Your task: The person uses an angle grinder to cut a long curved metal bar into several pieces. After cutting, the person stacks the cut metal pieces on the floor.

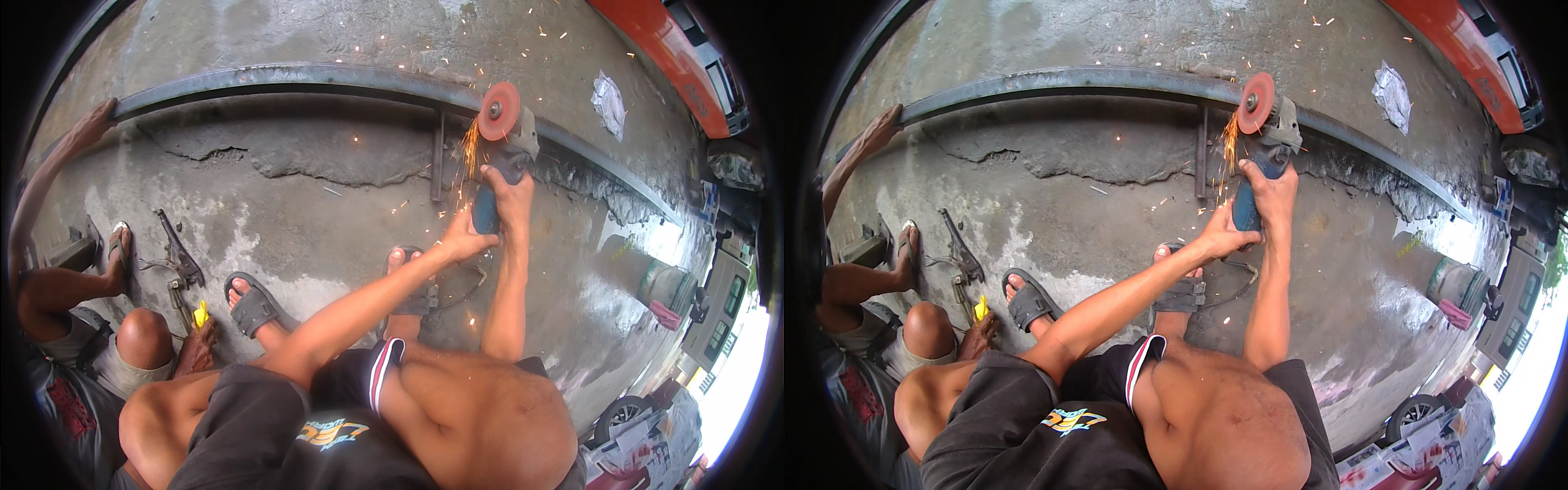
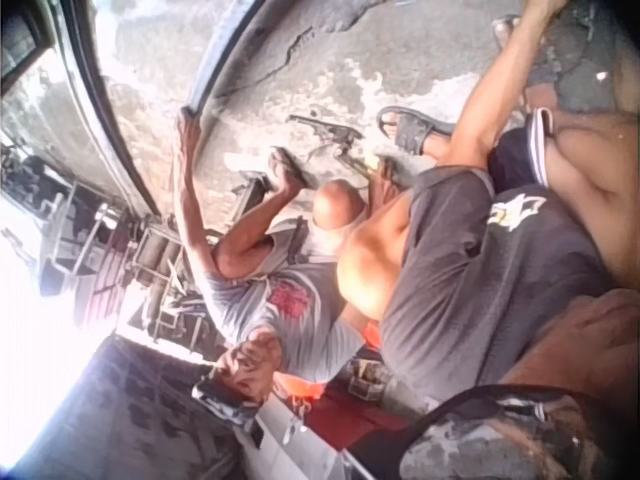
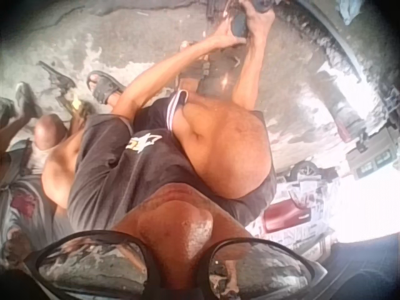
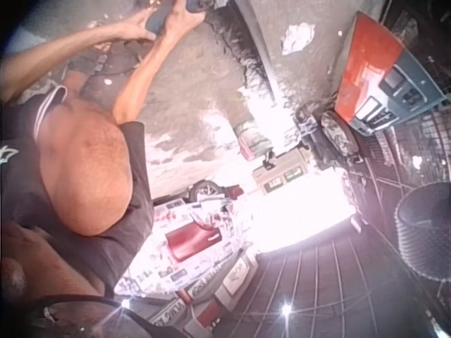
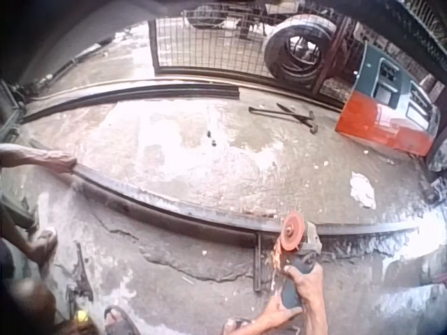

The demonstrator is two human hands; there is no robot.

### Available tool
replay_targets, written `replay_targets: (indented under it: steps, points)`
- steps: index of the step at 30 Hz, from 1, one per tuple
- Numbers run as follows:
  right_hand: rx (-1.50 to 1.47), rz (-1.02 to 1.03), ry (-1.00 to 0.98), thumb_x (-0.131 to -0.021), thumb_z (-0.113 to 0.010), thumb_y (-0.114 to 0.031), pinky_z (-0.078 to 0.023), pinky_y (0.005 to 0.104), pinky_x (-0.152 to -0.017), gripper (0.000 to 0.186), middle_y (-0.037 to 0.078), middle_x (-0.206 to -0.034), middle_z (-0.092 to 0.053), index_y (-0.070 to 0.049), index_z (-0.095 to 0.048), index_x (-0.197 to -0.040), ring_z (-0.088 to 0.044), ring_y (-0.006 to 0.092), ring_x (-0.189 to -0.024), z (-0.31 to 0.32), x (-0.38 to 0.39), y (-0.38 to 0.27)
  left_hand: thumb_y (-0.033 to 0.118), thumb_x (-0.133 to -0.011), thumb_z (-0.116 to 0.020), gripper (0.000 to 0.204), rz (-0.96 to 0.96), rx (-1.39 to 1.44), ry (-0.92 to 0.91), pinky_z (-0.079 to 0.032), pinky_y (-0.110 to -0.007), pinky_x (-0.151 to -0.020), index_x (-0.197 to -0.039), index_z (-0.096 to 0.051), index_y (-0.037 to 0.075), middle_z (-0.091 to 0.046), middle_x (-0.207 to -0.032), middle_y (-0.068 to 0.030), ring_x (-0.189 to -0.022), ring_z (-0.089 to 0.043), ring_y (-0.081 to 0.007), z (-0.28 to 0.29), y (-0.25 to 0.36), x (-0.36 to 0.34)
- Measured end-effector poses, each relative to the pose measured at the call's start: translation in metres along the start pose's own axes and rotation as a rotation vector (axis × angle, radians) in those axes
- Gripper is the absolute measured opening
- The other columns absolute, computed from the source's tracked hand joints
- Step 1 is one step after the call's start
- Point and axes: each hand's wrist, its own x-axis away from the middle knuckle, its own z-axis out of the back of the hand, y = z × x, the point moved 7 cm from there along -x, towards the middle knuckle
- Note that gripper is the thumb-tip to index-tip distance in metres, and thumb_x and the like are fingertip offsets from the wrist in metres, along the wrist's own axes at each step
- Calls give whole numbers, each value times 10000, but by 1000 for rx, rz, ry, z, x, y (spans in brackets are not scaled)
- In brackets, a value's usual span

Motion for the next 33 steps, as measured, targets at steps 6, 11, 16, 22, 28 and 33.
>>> replay_targets:
  steps: [6, 11, 16, 22, 28, 33]
  points:
    - [-195, -65, 5, -826, -765, -257, -552, 300, -617, 391, 71, -856, -668, 28, -621, -1053, -650, 156, -661, 8, 22, -12, 58, -671, -800, 811, -225, -150, 106, -551, -374, -760, -1359, -387, -60, -657, -1011, -170, -930, -676, -271, -4, 16, 17]
    - [-620, -27, -32, -976, -494, -607, -588, 354, -638, 621, 105, -880, -662, -13, -584, -1133, -676, 218, -701, 24, 44, -7, 127, -657, -807, 821, -253, -409, 135, -525, -430, -879, -1347, -403, -60, -667, -1072, -271, -1045, -673, -402, -15, 38, 43]
    - [-699, -48, -54, -987, -407, -670, -579, 367, -711, 690, 127, -952, -657, -28, -563, -1187, -672, 239, -805, 31, 72, 16, 126, -672, -796, 762, -227, -481, 101, -529, -467, -816, -1304, -404, -39, -668, -971, -288, -971, -665, -474, -18, 23, 61]
    - [-792, -53, -139, -886, -581, -693, -578, 377, -710, 772, 121, -958, -632, -15, -503, -1247, -669, 257, -811, 27, 111, 51, 120, -697, -783, 761, -235, -626, 105, -520, -504, -792, -1303, -351, -40, -636, -968, -320, -952, -643, -509, -17, 1, 97]
    - [-850, -126, -353, -776, -759, -625, -579, 379, -682, 869, 114, -883, -619, 6, -455, -1289, -673, 252, -757, 19, 134, 91, 387, -793, -796, 880, -222, -745, -5, -530, -504, -815, -1310, -271, -94, -581, -1030, -360, -933, -631, -520, -16, -29, 130]
    - [-788, -207, -517, -770, -778, -588, -577, 370, -678, 828, 116, -872, -626, 16, -481, -1252, -674, 247, -747, 2, 140, 90, 475, -828, -765, 1050, -251, -678, -94, -551, -468, -845, -1447, -150, -108, -567, -1119, -377, -985, -658, -472, -8, -61, 136]
